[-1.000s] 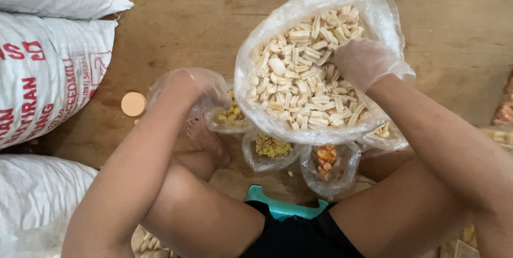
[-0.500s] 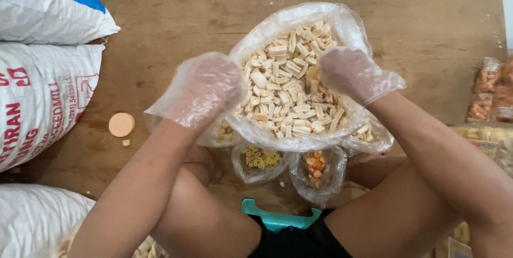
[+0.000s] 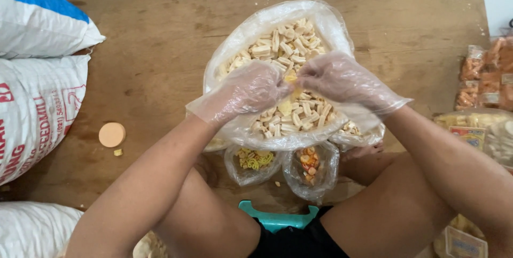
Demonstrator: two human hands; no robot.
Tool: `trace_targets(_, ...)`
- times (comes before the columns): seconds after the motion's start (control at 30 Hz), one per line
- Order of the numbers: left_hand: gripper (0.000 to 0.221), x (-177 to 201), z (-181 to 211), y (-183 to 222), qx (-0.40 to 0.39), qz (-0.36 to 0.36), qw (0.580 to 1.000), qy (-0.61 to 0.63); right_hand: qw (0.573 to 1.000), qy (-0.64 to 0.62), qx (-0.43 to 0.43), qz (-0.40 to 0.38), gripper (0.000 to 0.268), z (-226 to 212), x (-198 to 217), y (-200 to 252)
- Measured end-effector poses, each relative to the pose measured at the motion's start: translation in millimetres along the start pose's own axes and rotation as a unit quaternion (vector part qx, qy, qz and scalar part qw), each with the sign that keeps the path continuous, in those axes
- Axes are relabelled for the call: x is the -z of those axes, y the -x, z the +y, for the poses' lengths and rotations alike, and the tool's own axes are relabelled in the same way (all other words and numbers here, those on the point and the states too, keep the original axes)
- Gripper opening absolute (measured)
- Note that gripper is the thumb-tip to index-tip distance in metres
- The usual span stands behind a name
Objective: The person sorts pale, cylindrical snack pieces from a large plastic bag into smaller clear plastic bags. They use gloved hands to scoop and transfer the snacks, occasionally adjusting the bags. The task continues throughout the clip with repetitive scooping and placing motions.
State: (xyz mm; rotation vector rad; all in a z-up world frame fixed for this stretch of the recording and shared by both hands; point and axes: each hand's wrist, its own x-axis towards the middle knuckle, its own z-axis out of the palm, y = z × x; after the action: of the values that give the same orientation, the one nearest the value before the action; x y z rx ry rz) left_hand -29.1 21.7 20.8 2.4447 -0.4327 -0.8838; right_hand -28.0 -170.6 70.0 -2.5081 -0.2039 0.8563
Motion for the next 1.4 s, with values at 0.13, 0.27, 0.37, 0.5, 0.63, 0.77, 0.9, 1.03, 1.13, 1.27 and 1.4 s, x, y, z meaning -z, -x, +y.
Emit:
trace_targets(0.13, 0.045, 0.0, 0.1, -5.9, 0.000, 0.007, 1.000, 0.021, 0.999, 0.011, 0.032, 0.012, 0.028, 5.9, -8.0, -9.5)
trace_targets(0.27, 0.054, -6.4, -7.0, -11.4, 0.003, 0.018, 1.000, 0.000, 0.999, 0.001, 0.047, 0.007, 0.028, 4.7, -17.7, -14.5)
trace_targets(0.37, 0.056, -2.2, 1.2, 8.8, -0.015, -0.001, 1.000, -0.006, 0.999, 0.002, 0.044, -0.012, 0.028, 13.1, -26.2, -26.6)
trace_targets(0.5, 0.054, -13.7, -29.7, -4.9, -0.013, -0.011, 0.994, 0.112, 0.995, 0.025, 0.091, -0.011, 0.031, 14.0, -28.7, -34.8)
trace_targets(0.63, 0.056, -28.4, -65.0, -23.5, -0.031, -0.043, 0.931, 0.360, 0.989, -0.091, 0.107, 0.040, 0.025, 13.0, -39.9, -46.3)
trace_targets(0.77, 0.068, -26.9, -61.2, -20.3, 0.061, -0.056, 0.816, 0.573, 0.984, -0.103, 0.127, 0.067, 0.027, -14.5, -38.8, -31.9)
trace_targets(0.9, 0.054, -30.7, -82.6, -31.8, 0.030, -0.064, 0.774, 0.629, 0.986, -0.076, 0.138, 0.054, 0.028, -19.0, -42.8, -32.7)
trace_targets(1.03, 0.050, -37.5, -84.3, -48.1, 0.044, -0.095, 0.755, 0.647, 0.989, -0.035, 0.136, 0.046, 0.027, -17.7, -44.1, -38.7)
trace_targets(1.13, 0.057, -53.3, -82.5, -66.2, 0.029, -0.082, 0.777, 0.624, 0.992, -0.059, 0.097, 0.063, 0.021, -18.9, -32.5, -33.5)
trace_targets(1.27, 0.051, -16.5, -33.1, -28.6, 0.050, -0.014, 0.803, 0.594, 0.986, -0.039, 0.123, 0.108, 0.014, -9.0, -11.9, -22.5)
trace_targets(1.4, 0.063, 16.7, -11.4, -9.4, 0.045, -0.023, 0.921, 0.387, 0.966, 0.021, 0.200, 0.162, 0.015, 13.8, 4.2, -22.1)
